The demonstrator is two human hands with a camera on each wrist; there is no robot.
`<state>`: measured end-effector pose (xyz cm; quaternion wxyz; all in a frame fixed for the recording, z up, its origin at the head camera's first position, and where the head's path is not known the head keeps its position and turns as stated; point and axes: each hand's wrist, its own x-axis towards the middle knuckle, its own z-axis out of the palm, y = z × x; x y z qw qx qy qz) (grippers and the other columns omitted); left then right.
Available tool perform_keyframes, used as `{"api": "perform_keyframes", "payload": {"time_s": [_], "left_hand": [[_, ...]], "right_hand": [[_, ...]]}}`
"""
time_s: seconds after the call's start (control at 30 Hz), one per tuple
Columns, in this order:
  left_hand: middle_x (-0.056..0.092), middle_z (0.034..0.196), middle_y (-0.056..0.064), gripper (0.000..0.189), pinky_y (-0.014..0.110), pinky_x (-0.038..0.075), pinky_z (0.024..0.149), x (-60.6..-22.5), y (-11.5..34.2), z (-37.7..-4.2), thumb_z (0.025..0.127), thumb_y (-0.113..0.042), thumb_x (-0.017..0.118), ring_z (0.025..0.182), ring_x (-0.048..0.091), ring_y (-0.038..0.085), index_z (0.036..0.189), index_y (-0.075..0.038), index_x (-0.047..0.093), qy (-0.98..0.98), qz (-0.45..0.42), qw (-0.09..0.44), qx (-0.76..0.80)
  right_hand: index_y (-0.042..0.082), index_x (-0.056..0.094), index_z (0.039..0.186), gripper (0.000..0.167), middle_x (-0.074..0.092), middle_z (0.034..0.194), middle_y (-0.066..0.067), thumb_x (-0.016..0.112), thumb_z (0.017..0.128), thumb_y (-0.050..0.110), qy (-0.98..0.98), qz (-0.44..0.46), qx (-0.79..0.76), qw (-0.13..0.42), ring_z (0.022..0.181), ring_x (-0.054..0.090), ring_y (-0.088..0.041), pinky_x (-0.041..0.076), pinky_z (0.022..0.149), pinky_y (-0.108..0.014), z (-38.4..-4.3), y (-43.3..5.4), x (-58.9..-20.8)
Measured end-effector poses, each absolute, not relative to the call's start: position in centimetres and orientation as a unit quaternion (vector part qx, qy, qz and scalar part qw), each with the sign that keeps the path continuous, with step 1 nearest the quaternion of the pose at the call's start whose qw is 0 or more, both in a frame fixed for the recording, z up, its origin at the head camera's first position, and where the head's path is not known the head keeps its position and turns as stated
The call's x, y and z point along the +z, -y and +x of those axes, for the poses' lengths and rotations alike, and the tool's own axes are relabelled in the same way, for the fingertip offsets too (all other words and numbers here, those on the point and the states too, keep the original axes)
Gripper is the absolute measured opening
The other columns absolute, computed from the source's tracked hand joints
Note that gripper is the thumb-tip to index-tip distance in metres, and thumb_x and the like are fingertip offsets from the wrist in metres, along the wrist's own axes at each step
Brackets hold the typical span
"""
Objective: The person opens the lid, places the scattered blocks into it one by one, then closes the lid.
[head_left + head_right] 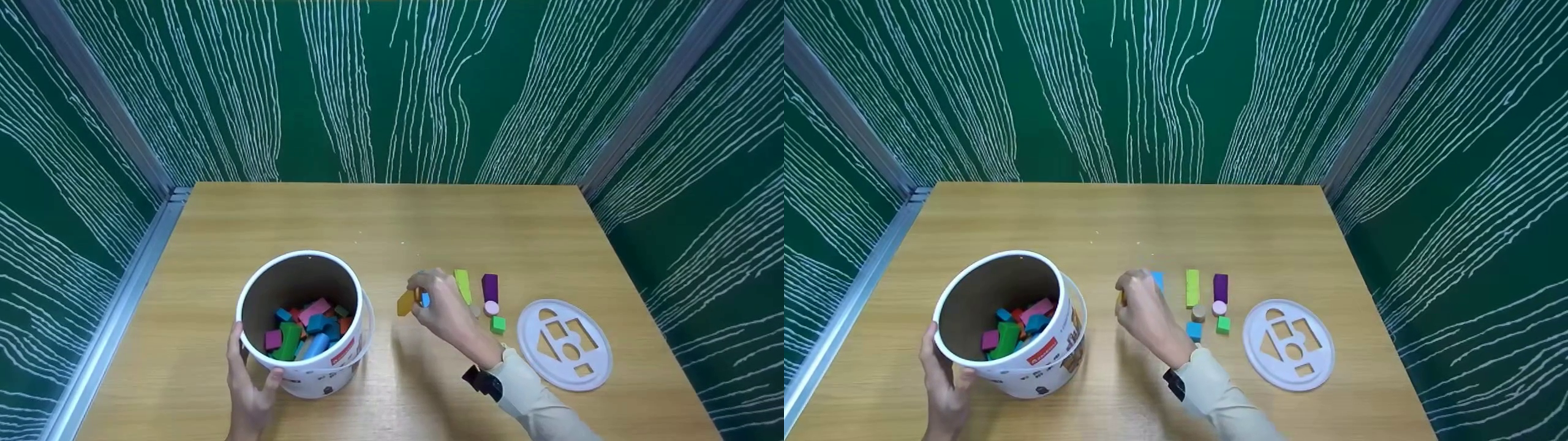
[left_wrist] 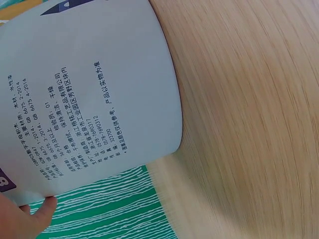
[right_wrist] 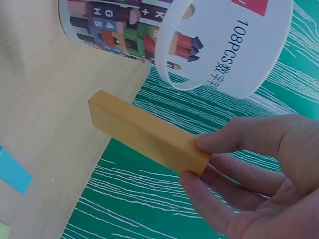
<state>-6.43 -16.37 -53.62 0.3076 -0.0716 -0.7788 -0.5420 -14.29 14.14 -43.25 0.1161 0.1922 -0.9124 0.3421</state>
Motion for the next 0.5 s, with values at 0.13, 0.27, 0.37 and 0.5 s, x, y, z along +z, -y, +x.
{"api": "perform_keyframes", "payload": {"time_s": [0.13, 0.27, 0.37, 0.5], "left_hand": [[0.026, 0.151, 0.016, 0.084, 0.02, 0.024, 0.108, -53.8, 16.5, -6.4, 0.077, -0.01, 0.064, 0.138, 0.025, 0.014, 0.149, -0.005, 0.021, 0.784, -0.061, 0.294, -0.543], [0.025, 0.152, 0.016, 0.085, 0.021, 0.023, 0.109, -53.7, 16.5, -6.4, 0.077, -0.009, 0.064, 0.139, 0.024, 0.015, 0.15, -0.006, 0.02, 0.788, -0.051, 0.281, -0.545], [0.025, 0.152, 0.017, 0.085, 0.02, 0.023, 0.109, -53.7, 16.4, -6.3, 0.077, -0.009, 0.064, 0.138, 0.024, 0.014, 0.149, -0.006, 0.02, 0.788, -0.052, 0.283, -0.545], [0.026, 0.151, 0.017, 0.084, 0.019, 0.024, 0.108, -53.7, 16.4, -6.4, 0.077, -0.01, 0.065, 0.137, 0.026, 0.015, 0.149, -0.004, 0.022, 0.781, -0.07, 0.301, -0.543]], "right_hand": [[-0.002, 0.07, 0.088, 0.023, 0.066, 0.096, -0.014, 0.069, 0.068, -0.012, 0.914, 0.187, 0.343, 0.113, 0.09, 0.059, -0.027, 0.056, 0.073, -0.032, -14.0, -14.2, -42.7], [-0.002, 0.07, 0.089, 0.023, 0.066, 0.097, -0.014, 0.069, 0.069, -0.012, 0.912, 0.185, 0.346, 0.116, 0.091, 0.059, -0.027, 0.056, 0.073, -0.032, -13.8, -14.1, -42.1], [-0.002, 0.07, 0.088, 0.022, 0.066, 0.097, -0.013, 0.068, 0.069, -0.012, 0.91, 0.188, 0.349, 0.121, 0.09, 0.059, -0.027, 0.056, 0.074, -0.033, -13.6, -14.1, -41.7], [-0.003, 0.069, 0.085, 0.02, 0.067, 0.096, -0.012, 0.068, 0.068, -0.012, 0.904, 0.201, 0.351, 0.136, 0.09, 0.059, -0.026, 0.055, 0.073, -0.034, -13.5, -14.2, -41.1]]}}
